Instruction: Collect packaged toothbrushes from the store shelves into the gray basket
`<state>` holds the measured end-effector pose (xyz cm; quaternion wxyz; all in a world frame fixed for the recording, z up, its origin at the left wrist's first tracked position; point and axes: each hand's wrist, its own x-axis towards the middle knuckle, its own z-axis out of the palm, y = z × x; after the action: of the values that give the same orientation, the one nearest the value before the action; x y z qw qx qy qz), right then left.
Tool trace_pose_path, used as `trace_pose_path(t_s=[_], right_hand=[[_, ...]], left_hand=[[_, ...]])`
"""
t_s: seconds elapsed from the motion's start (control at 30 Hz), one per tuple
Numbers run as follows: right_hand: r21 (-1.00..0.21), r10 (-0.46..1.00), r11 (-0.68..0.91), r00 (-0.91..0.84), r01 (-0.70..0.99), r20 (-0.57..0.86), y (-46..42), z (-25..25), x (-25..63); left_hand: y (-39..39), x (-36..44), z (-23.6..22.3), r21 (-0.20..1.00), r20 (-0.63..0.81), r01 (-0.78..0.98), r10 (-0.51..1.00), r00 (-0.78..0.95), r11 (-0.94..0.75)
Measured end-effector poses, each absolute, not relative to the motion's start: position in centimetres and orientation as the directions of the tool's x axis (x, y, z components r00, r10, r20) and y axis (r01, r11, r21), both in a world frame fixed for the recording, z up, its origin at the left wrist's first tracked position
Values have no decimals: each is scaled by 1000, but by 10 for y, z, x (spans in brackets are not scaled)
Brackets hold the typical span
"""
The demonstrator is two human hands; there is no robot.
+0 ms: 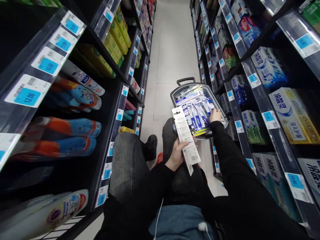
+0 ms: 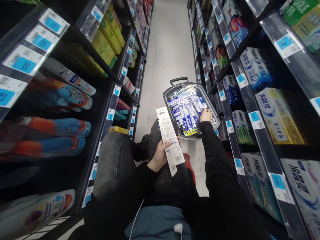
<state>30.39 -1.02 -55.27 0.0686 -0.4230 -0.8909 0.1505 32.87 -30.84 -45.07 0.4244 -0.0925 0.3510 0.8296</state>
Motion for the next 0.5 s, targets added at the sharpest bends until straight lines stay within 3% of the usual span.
trace_pose_path(t_s=[0.2,0.33,0.43,0.5], right_hand=[[-315,822,538,-569,782,-7,-10,-561,301],[-471,799,568,-590,674,119,-41,-526,327],[-656,684,613,-712,441,160,-101,-486,362],[-767,561,571,-821,292,105,-148,-462,388]], left_hand=[[-308,325,-448,487,-472,-789,647,-598,-374],[-308,324,-448,481,-486,-801,651,-583,-357],[-306,326,-449,491,-490,-791,634,-598,-366],[-304,327,-450,504,-476,-777,629,-614,-377]])
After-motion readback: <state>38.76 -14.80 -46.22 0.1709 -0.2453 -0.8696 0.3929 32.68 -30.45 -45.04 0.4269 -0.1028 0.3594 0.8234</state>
